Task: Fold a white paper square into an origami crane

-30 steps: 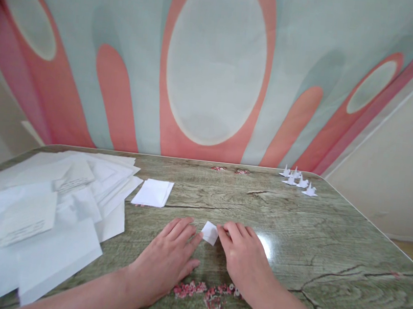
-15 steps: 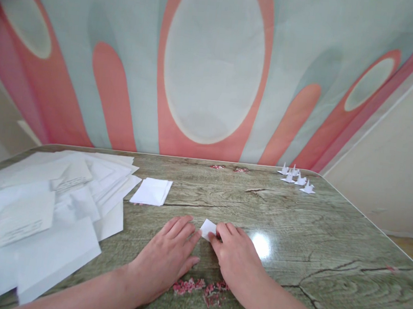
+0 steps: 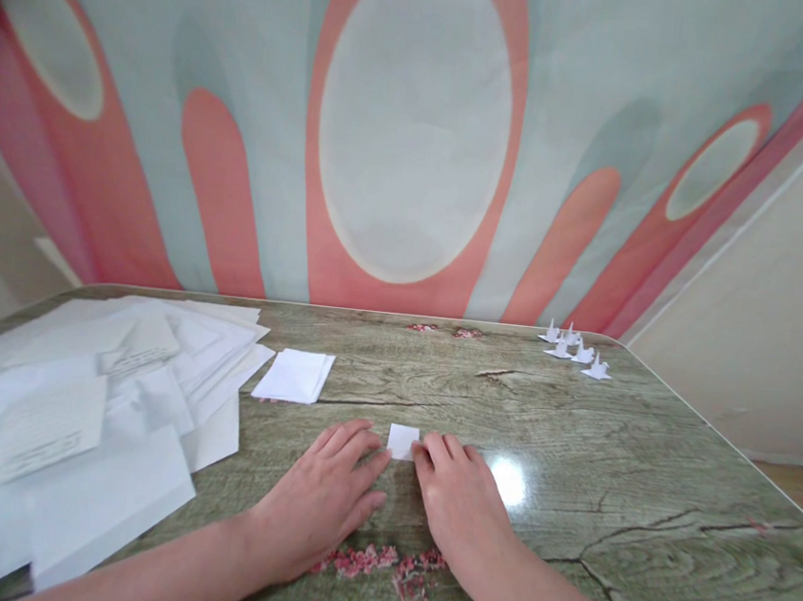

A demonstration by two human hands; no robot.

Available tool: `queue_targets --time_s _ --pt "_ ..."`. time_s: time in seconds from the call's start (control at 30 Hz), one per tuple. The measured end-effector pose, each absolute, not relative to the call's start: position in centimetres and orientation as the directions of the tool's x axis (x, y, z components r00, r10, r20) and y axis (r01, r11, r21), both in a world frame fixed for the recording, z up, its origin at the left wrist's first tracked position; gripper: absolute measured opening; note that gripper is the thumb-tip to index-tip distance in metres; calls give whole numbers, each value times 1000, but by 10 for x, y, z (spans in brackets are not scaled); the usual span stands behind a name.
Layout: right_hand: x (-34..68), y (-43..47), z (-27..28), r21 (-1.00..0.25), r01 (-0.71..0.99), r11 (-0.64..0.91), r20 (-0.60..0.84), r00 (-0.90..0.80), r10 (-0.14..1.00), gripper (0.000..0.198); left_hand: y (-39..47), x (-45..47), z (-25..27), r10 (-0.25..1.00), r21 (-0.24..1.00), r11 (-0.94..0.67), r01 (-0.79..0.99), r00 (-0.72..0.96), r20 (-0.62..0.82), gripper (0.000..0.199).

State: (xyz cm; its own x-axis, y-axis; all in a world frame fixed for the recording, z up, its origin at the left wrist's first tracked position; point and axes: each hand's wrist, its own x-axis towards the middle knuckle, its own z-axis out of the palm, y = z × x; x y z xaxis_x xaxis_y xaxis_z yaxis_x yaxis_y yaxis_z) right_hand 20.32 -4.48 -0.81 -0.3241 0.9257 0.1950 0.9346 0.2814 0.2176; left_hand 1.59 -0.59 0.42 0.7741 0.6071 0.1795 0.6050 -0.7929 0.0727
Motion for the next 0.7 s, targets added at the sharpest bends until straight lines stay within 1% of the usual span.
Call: queue_targets --time_s 0.1,0.3,0.43,0.6,0.7 --pt "209 -40 -13 184 934 305 208 -341 917 32 -4 15 4 603 84 -796 599 774 193 35" --pt "214 -32 -19 62 922 383 289 -384 877 31 -1 13 -5 532 97 -846 524 820 214 43" --pt "213 -29 -22 -14 921 389 289 -369 884 29 -2 14 -6 552 125 -834 538 810 198 45" --pt "211 -33 -26 0 929 369 330 -349 877 40 -4 15 2 570 150 -821 550 800 188 40" --pt "206 -38 -25 -20 924 381 309 -357 882 38 -4 15 5 572 179 -820 544 797 196 41"
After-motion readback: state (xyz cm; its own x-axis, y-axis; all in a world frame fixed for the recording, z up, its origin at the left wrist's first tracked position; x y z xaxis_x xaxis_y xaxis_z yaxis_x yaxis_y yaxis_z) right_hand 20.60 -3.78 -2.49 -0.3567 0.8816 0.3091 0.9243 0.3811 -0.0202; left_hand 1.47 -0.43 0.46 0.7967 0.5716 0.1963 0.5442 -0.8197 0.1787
